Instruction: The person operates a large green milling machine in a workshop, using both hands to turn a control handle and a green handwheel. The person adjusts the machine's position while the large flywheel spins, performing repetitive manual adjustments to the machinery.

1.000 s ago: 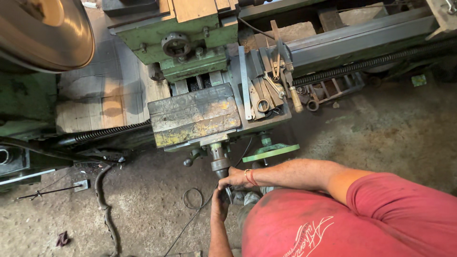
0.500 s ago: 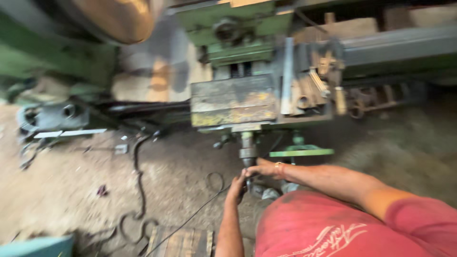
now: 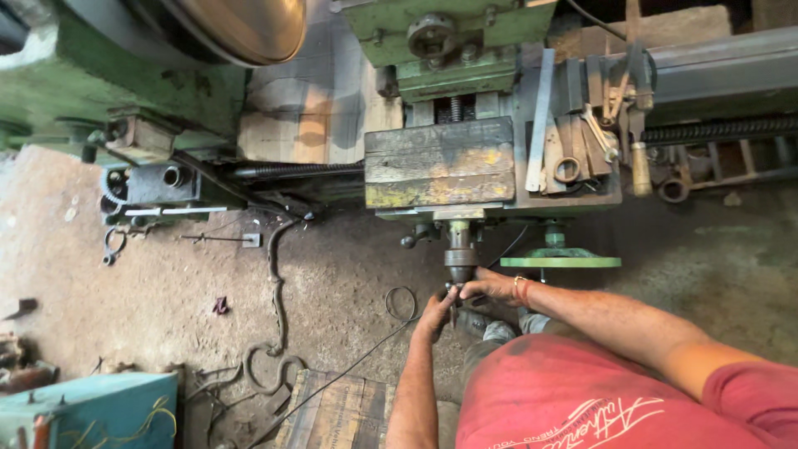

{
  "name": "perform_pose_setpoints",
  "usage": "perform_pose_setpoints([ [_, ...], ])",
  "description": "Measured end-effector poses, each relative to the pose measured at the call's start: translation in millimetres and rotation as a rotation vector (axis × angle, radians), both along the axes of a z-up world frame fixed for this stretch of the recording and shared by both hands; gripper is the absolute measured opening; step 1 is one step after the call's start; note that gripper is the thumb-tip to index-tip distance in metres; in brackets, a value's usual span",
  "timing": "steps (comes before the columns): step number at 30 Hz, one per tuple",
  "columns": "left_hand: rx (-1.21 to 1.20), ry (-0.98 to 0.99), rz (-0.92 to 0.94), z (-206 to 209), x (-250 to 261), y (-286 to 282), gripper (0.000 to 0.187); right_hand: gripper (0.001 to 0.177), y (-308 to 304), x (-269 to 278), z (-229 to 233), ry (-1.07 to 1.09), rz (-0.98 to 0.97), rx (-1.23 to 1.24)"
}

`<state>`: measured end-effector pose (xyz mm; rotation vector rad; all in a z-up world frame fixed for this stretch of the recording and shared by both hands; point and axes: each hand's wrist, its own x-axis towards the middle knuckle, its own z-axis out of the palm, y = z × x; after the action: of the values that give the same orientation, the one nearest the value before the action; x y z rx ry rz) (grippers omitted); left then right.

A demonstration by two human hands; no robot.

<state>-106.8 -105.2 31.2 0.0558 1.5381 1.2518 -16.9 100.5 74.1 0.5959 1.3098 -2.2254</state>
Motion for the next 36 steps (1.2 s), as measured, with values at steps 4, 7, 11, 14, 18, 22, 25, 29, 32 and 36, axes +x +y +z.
perform_pose_setpoints([
  [4, -0.02, 0.077, 0.001, 0.3, -6.4, 4.9, 0.075, 0.051, 0.3, 1.7, -10.6, 0.026, 0.011, -0.015],
  [7, -0.047, 0.115, -0.055, -6.8, -13.2, 3.9, 0.078, 0.041, -2.1, 1.1, -27.9, 0.091, -0.013, -0.112],
  [11, -0.117, 0.099, -0.076, -19.3, -15.6, -0.7, 0.082, 0.029, -20.2, -0.2, -29.7, 0.034, -0.143, -0.265],
  [14, -0.048, 0.049, -0.061, -24.3, -17.3, -2.8, 0.087, 0.033, -48.9, -12.7, -3.7, -0.154, -0.327, 0.34],
  [18, -0.038, 0.09, -0.057, -24.0, -17.6, -4.5, 0.087, 0.034, -51.4, -16.0, 13.1, -0.206, -0.407, 0.361],
  [22, -0.136, 0.243, -0.079, -23.6, -18.6, -3.2, 0.087, 0.035, -46.3, -8.2, 4.2, -0.19, -0.422, 0.247],
  [25, -0.187, 0.308, -0.077, -20.1, -19.4, -4.0, 0.087, 0.036, -42.3, -4.3, -5.8, -0.159, -0.422, 0.153],
  [29, -0.179, 0.349, -0.07, -13.5, -21.3, -1.2, 0.089, 0.046, -38.4, 0.2, -9.6, -0.139, -0.436, 0.042],
  [32, -0.226, 0.323, -0.084, -8.5, -23.5, -0.5, 0.088, 0.05, -35.9, 2.1, -9.3, -0.122, -0.428, -0.018],
  [36, -0.235, 0.314, -0.074, -10.2, -26.2, -3.2, 0.084, 0.056, -31.6, 4.0, -9.5, -0.127, -0.397, -0.058],
])
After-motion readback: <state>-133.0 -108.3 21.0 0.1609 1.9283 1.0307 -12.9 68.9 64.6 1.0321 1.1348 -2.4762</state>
